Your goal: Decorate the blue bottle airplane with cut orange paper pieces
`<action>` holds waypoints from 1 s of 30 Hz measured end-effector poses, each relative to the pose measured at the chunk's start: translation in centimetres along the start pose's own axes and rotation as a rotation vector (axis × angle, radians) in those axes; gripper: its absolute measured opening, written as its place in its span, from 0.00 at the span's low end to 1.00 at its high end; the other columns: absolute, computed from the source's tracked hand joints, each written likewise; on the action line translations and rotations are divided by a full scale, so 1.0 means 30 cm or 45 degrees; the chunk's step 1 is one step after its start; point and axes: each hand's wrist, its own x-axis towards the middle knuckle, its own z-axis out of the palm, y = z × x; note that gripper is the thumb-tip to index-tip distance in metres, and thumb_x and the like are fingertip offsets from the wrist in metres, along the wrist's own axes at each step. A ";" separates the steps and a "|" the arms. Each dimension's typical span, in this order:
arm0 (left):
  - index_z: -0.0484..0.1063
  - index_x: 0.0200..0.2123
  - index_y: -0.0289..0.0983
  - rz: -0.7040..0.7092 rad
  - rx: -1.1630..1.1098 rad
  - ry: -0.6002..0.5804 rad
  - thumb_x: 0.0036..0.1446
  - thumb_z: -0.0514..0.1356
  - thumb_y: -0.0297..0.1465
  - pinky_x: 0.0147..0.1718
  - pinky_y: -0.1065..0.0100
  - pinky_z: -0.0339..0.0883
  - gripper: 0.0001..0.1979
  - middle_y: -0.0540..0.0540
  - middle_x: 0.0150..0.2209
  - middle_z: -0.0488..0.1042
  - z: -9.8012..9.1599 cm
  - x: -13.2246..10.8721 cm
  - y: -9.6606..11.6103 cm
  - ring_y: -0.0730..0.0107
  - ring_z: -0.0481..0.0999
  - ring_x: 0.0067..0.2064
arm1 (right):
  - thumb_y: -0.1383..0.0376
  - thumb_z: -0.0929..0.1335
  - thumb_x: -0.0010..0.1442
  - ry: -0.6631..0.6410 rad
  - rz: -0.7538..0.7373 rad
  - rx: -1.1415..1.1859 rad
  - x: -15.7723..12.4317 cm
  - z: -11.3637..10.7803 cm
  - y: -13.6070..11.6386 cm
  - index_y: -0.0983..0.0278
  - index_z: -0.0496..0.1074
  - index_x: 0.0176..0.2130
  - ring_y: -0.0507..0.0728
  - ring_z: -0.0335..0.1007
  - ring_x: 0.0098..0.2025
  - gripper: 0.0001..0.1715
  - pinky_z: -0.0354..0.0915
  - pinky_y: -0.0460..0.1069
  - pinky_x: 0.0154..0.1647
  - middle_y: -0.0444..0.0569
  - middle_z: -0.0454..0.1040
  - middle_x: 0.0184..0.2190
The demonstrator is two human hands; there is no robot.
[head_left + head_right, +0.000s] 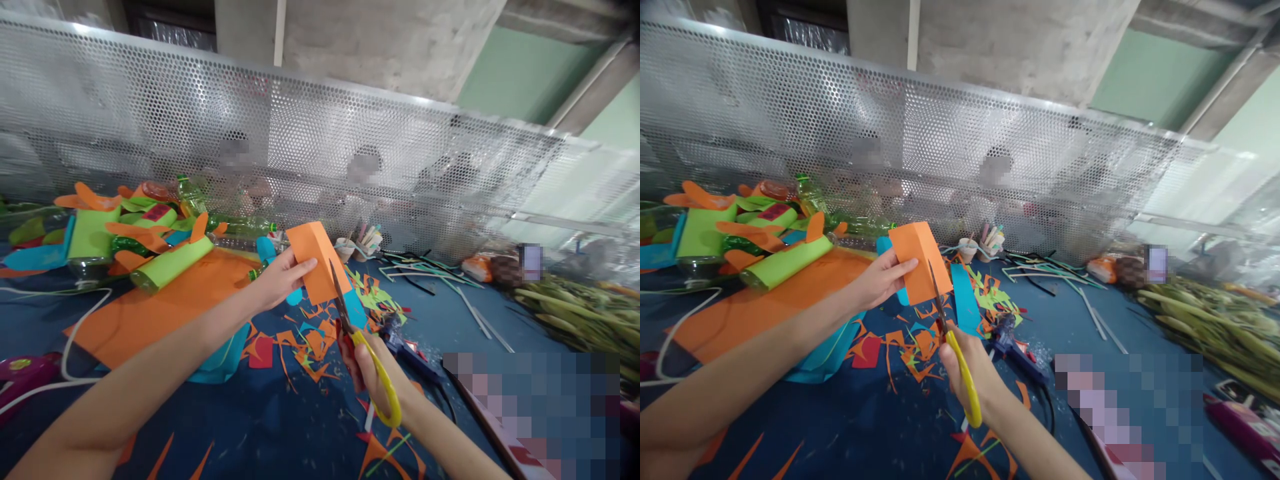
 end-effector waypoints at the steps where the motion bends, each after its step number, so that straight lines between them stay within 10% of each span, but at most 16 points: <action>1: 0.69 0.45 0.36 -0.002 0.004 -0.007 0.53 0.61 0.27 0.52 0.56 0.61 0.14 0.43 0.48 0.72 0.000 -0.001 0.001 0.58 0.69 0.51 | 0.41 0.50 0.60 0.005 -0.003 -0.004 0.001 0.000 0.000 0.62 0.57 0.28 0.48 0.53 0.13 0.30 0.52 0.45 0.14 0.39 0.59 0.14; 24: 0.68 0.44 0.36 0.005 -0.010 -0.004 0.53 0.62 0.27 0.50 0.56 0.63 0.14 0.43 0.46 0.73 0.002 0.004 0.007 0.57 0.71 0.50 | 0.43 0.53 0.59 0.115 0.027 -0.138 0.002 0.006 -0.003 0.60 0.54 0.22 0.47 0.49 0.14 0.28 0.48 0.45 0.14 0.38 0.54 0.12; 30: 0.68 0.46 0.36 -0.002 0.037 -0.044 0.54 0.61 0.29 0.50 0.56 0.64 0.15 0.41 0.48 0.71 -0.011 0.007 -0.011 0.55 0.70 0.51 | 0.47 0.51 0.63 -0.038 -0.086 -0.241 0.005 -0.018 -0.021 0.61 0.59 0.25 0.53 0.62 0.19 0.28 0.59 0.48 0.22 0.46 0.67 0.18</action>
